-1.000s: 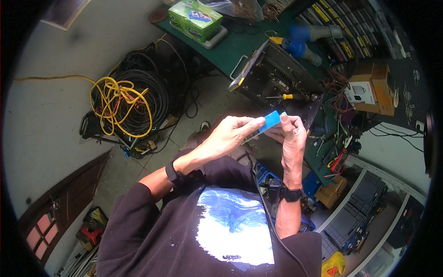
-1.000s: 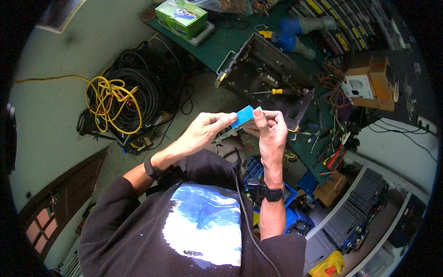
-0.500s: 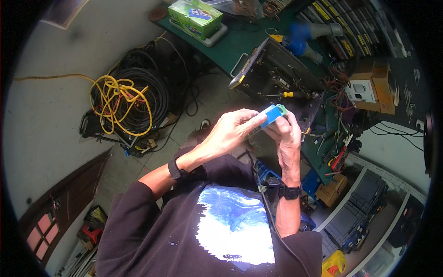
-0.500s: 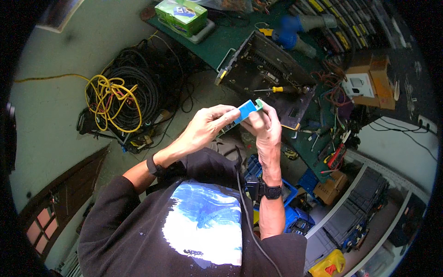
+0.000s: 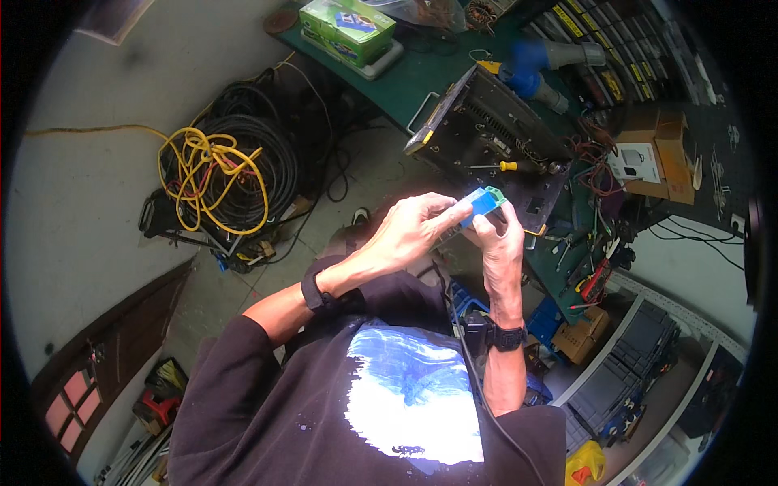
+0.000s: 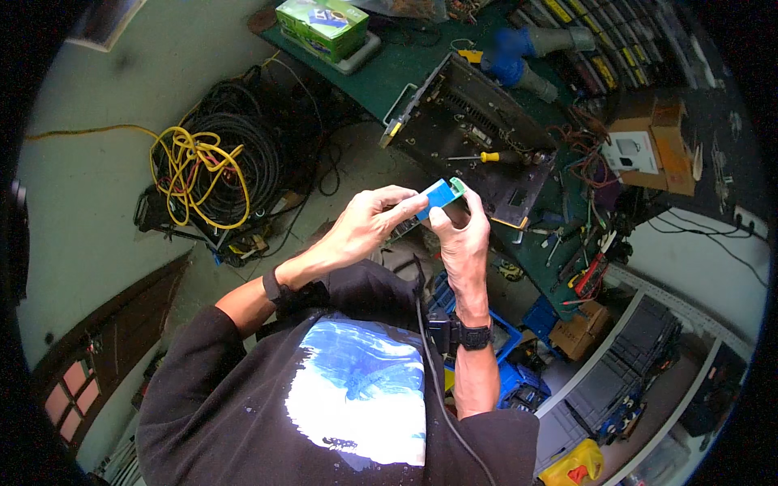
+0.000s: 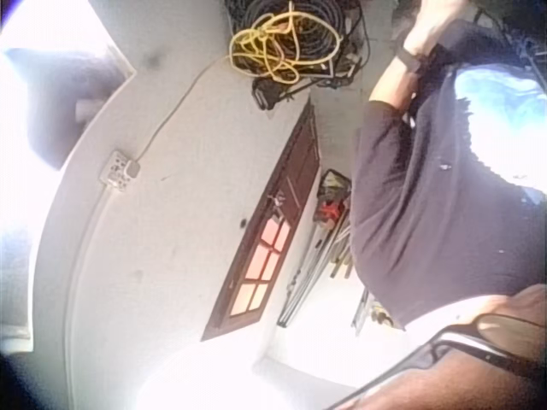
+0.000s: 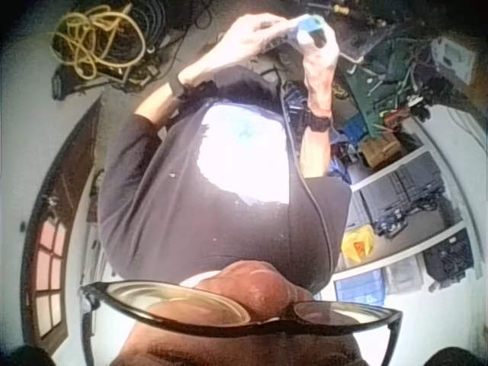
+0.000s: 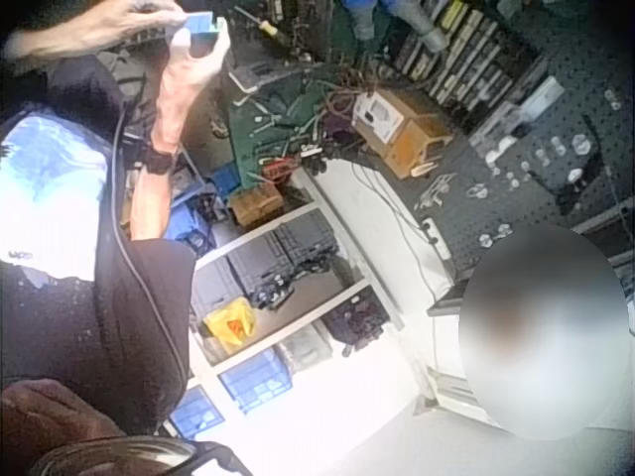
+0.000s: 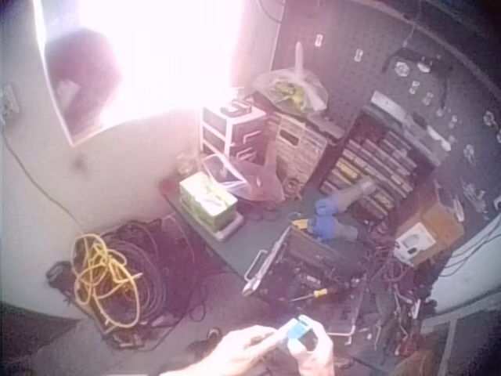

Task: Removing screws and a circuit board from an electronic enclosure at a workbench.

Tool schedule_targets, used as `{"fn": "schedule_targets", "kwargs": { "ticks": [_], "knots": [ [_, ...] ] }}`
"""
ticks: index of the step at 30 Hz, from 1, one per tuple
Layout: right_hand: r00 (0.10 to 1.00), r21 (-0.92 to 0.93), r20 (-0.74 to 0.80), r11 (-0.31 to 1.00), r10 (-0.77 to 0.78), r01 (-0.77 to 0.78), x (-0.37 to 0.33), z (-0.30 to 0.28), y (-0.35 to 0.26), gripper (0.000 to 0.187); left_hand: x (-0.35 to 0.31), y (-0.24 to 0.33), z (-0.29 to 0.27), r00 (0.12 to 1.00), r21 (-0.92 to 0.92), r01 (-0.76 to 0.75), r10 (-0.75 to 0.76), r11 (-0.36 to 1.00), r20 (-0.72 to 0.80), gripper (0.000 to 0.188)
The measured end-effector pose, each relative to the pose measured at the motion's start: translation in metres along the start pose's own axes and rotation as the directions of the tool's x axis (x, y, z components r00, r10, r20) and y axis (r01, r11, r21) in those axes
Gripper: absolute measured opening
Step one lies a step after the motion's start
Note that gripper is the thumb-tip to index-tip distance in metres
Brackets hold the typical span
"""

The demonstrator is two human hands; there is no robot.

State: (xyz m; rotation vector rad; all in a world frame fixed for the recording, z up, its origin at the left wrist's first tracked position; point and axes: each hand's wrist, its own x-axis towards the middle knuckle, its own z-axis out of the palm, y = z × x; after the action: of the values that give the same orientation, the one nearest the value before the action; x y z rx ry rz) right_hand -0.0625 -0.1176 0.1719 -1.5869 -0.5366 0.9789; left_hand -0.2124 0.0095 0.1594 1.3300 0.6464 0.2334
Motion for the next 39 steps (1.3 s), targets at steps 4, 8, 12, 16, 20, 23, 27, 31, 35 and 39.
{"fn": "schedule_targets", "kwargs": {
  "ticks": [4, 8, 12, 16, 20, 23, 27, 31, 35, 39],
  "knots": [
    [1.000, -0.036, -0.019, 0.999, -0.007, 0.006, -0.001, -0.003, 0.000, 0.076, 0.005, -0.006, 0.002, 1.000, -0.022, -0.003, 0.003, 1.000, 0.031, 0.045],
    [0.998, 0.007, 0.015, 0.998, -0.059, 0.059, -0.004, 0.006, -0.019, 0.073, 0.001, -0.005, -0.001, 0.996, -0.090, -0.091, 0.093, 0.992, 0.014, 0.042],
    [0.991, 0.232, 0.133, 0.973, -0.034, 0.002, -0.004, 0.006, -0.037, 0.081, -0.005, 0.006, -0.004, 0.932, 0.171, -0.341, 0.356, 0.924, -0.063, 0.045],
    [0.984, 0.174, 0.174, 0.985, -0.039, 0.008, -0.010, 0.004, -0.041, 0.093, -0.010, 0.009, -0.002, 0.787, 0.441, -0.508, 0.607, 0.740, -0.111, 0.054],
    [0.980, 0.147, 0.179, 0.987, -0.084, 0.058, -0.014, 0.003, -0.040, 0.094, -0.008, 0.008, -0.002, 0.707, 0.520, -0.565, 0.701, 0.641, -0.096, 0.056],
    [0.974, 0.208, 0.200, 0.976, -0.102, 0.059, -0.016, 0.003, -0.041, 0.094, -0.009, 0.009, -0.002, 0.699, 0.526, -0.575, 0.710, 0.627, -0.082, 0.056],
    [0.973, 0.212, 0.200, 0.974, -0.117, 0.073, -0.016, 0.002, -0.037, 0.091, -0.007, 0.001, -0.003, 0.669, 0.542, -0.605, 0.742, 0.583, -0.050, 0.058],
    [0.988, 0.247, 0.151, 0.969, -0.009, -0.029, -0.021, 0.007, -0.046, 0.085, -0.006, 0.005, -0.009, 0.669, 0.522, -0.633, 0.744, 0.572, -0.003, 0.059],
    [0.990, 0.043, 0.091, 0.993, -0.110, 0.107, -0.022, 0.013, -0.046, 0.066, -0.004, 0.012, -0.020, 0.646, 0.524, -0.684, 0.755, 0.507, 0.113, 0.057],
    [0.997, 0.046, 0.053, 0.997, -0.062, 0.060, -0.019, 0.008, -0.032, 0.049, -0.003, 0.010, -0.021, 0.643, 0.523, -0.690, 0.756, 0.500, 0.126, 0.064]
  ]
}}
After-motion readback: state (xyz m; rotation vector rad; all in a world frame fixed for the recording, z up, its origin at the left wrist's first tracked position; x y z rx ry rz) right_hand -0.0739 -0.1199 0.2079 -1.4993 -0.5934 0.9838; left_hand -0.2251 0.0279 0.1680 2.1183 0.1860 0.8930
